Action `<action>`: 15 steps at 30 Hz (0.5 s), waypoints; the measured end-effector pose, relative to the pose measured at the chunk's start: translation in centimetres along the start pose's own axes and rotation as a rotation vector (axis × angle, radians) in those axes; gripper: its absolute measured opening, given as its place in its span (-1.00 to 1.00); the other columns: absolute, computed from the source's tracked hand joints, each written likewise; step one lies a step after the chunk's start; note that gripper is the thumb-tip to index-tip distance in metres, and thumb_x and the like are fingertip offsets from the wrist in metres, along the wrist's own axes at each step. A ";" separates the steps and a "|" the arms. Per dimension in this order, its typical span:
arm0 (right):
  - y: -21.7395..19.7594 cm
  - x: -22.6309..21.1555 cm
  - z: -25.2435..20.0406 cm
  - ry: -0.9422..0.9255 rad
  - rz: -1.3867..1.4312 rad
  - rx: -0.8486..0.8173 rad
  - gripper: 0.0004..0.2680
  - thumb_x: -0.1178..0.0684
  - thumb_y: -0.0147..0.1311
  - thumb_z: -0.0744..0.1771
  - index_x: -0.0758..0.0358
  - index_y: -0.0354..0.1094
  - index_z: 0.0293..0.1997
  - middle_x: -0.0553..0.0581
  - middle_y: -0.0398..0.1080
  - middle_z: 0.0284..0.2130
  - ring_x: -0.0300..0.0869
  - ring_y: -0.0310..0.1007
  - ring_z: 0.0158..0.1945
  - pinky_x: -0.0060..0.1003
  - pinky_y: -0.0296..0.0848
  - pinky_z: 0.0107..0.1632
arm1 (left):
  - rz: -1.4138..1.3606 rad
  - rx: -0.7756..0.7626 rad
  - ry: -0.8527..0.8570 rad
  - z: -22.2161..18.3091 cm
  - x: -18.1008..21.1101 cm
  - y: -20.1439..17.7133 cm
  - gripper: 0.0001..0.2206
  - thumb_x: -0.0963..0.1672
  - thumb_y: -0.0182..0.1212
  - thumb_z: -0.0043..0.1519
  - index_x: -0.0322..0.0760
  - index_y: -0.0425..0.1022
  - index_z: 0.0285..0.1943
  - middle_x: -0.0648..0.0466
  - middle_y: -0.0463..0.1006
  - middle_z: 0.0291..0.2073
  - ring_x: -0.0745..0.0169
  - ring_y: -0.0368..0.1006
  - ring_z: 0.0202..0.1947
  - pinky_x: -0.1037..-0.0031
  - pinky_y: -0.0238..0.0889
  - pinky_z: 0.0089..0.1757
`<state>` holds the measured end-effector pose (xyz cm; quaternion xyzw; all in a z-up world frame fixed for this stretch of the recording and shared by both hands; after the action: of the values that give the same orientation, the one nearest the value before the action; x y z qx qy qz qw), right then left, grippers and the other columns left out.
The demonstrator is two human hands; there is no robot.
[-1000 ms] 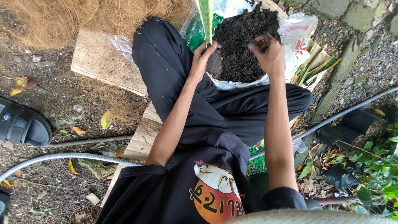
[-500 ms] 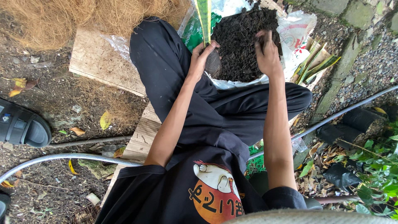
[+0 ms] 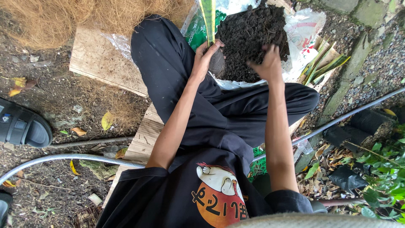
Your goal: The person sits cross-legged and wraps a snake plant cutting with soil using their hands. They repeatedly scoop soil from a pile and press it around the base of the cutting to form a compact soil ball.
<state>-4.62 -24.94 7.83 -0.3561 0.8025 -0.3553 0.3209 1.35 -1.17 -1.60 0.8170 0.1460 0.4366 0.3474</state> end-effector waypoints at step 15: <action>6.1 -0.9 -1.8 -0.019 -0.145 0.282 -0.08 -0.29 0.51 0.16 0.41 -0.13 0.52 0.38 -0.06 0.47 0.18 -0.11 0.53 0.12 0.00 0.47 | -0.018 -0.004 -0.004 0.5 -0.8 -0.1 -0.76 -0.13 0.22 0.39 -0.45 0.53 0.11 -0.05 0.57 -0.10 0.27 0.51 -0.08 0.27 0.57 -0.11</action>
<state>-7.60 -20.63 4.12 -0.3680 0.7136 -0.4834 0.3489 1.36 -1.70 -2.36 0.8159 0.1517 0.4319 0.3532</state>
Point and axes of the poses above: each hand's wrist, its own z-axis towards the middle knuckle, its own y-axis out of the palm, x = y × z, the point moved 2 cm from there along z, towards the middle knuckle
